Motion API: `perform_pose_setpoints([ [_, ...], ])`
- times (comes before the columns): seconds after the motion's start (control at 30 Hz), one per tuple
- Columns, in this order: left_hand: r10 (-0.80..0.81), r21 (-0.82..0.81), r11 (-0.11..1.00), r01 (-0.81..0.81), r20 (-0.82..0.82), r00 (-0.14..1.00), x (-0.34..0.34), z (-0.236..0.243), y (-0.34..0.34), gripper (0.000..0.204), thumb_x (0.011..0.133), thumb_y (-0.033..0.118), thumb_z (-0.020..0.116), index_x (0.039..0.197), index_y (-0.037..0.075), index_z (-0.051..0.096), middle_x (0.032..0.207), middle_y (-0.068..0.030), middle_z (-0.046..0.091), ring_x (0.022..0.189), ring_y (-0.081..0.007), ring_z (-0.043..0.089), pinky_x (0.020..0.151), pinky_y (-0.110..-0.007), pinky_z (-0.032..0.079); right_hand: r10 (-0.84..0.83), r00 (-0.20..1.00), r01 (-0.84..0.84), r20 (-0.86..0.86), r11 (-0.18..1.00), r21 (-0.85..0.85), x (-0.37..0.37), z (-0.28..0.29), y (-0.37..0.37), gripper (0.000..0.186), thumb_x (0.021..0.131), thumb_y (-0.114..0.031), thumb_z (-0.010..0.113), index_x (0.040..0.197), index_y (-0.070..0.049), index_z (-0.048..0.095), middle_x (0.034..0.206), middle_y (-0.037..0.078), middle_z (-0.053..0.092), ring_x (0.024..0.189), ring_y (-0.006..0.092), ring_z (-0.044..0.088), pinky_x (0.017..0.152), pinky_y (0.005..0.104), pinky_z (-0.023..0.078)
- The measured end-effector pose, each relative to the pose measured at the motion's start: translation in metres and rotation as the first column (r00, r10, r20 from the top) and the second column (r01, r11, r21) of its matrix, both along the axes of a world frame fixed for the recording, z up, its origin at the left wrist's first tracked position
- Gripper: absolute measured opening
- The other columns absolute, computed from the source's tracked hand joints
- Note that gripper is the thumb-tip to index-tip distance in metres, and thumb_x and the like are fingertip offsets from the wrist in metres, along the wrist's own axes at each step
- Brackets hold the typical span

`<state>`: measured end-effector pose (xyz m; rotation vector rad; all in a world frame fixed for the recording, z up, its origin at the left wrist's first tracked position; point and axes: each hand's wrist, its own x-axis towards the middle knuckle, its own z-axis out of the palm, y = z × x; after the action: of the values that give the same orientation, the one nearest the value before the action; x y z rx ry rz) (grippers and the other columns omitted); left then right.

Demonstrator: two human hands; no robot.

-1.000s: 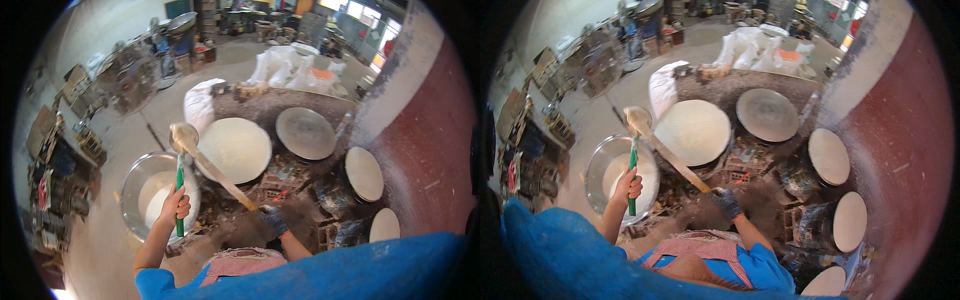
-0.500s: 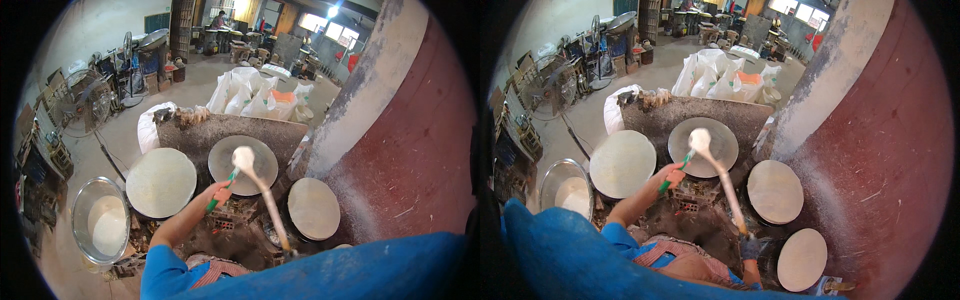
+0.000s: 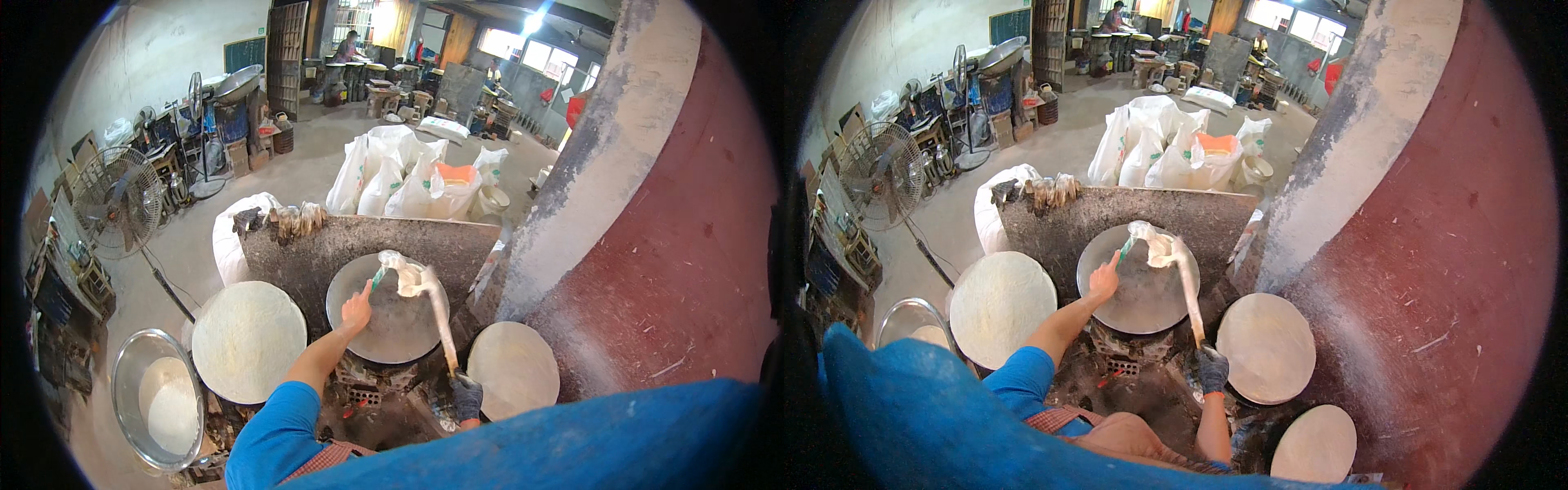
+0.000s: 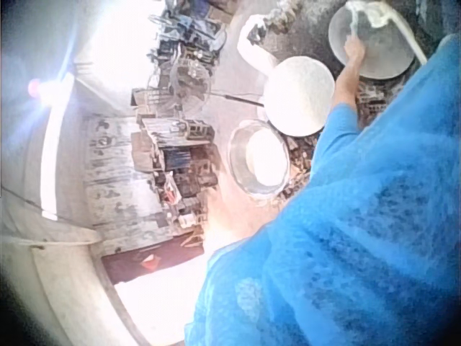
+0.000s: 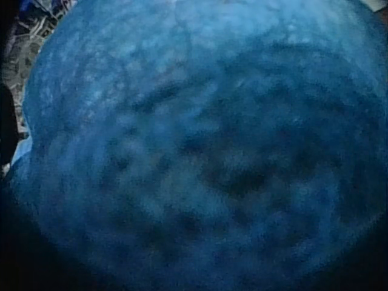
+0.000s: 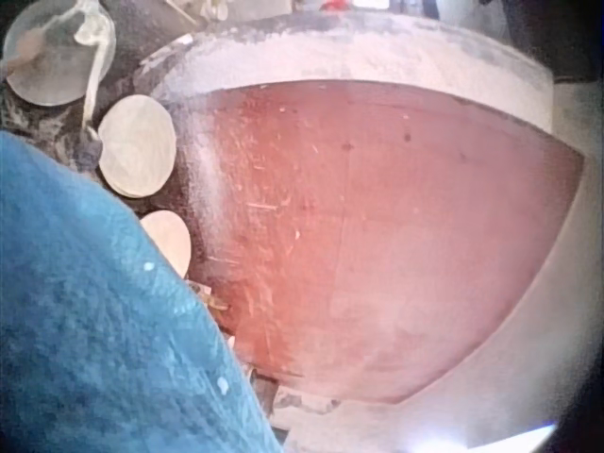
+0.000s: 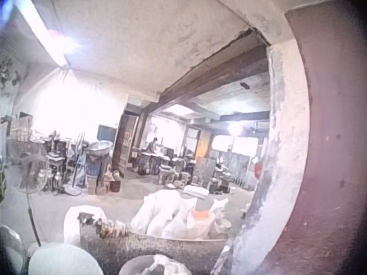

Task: The person ladles batter onto multiple hot griddles, spreads it into thin circles, flips the crepes, and stacks the finished ones. The person uses a ladle and a wooden spatula to manage several crepes simultaneously.

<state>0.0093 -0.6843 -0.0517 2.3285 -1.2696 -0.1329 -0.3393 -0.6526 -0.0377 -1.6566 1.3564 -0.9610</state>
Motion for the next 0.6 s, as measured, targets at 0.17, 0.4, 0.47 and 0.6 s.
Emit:
perform_pose_setpoints([
  [0.17, -0.083, -0.008, 0.997, 0.083, 0.0, 0.997, 0.003, 0.025, -0.003, 0.071, 0.08, 0.006, 0.05, 0.141, 0.032, 0.025, 0.079, -0.0191, 0.06, 0.072, -0.0383, 0.06, 0.063, -0.048, 0.048, 0.048, 0.995, -0.049, -0.084, 0.999, -0.002, 0.032, -0.03, -0.025, 0.031, 0.08, -0.024, 0.063, 0.105, -0.006, 0.065, 0.079, 0.015, 0.066, 0.067, 0.0249, 0.063, 0.064, 0.0353, 0.049],
  [0.4, -0.15, -0.364, 0.931, -0.017, -0.427, 0.892, 0.046, 0.044, 0.043, 0.074, 0.077, 0.004, 0.054, 0.142, 0.026, 0.026, 0.092, -0.0259, 0.06, 0.077, -0.0384, 0.06, 0.067, -0.046, 0.045, -0.1, 0.995, 0.096, 0.027, 0.989, 0.113, 0.103, -0.034, -0.043, 0.037, 0.083, -0.038, 0.054, 0.094, -0.005, 0.066, 0.084, 0.018, 0.065, 0.079, 0.035, 0.062, 0.071, 0.0421, 0.048],
  [0.47, -0.135, -0.213, 0.977, 0.025, -0.52, 0.843, 0.044, 0.035, 0.097, 0.071, 0.076, 0.004, 0.054, 0.14, 0.025, 0.031, 0.088, -0.0239, 0.062, 0.066, -0.0316, 0.061, 0.06, -0.041, 0.047, 0.151, 0.974, -0.193, -0.169, 0.945, -0.265, 0.106, -0.039, -0.047, 0.042, 0.085, -0.042, 0.05, 0.097, -0.005, 0.065, 0.083, 0.017, 0.065, 0.083, 0.0348, 0.061, 0.074, 0.0416, 0.047],
  [0.6, 0.045, 0.007, 0.998, -0.063, -0.783, 0.621, 0.04, 0.026, 0.218, 0.068, 0.076, 0.003, 0.053, 0.139, 0.022, 0.035, 0.061, -0.0091, 0.054, 0.041, -0.0171, 0.046, 0.04, -0.033, 0.04, 0.062, 0.934, 0.004, -0.353, 0.983, 0.182, 0.104, -0.043, -0.042, 0.038, 0.084, -0.037, 0.052, 0.1, -0.005, 0.066, 0.086, 0.016, 0.066, 0.081, 0.0304, 0.063, 0.073, 0.0399, 0.048],
])
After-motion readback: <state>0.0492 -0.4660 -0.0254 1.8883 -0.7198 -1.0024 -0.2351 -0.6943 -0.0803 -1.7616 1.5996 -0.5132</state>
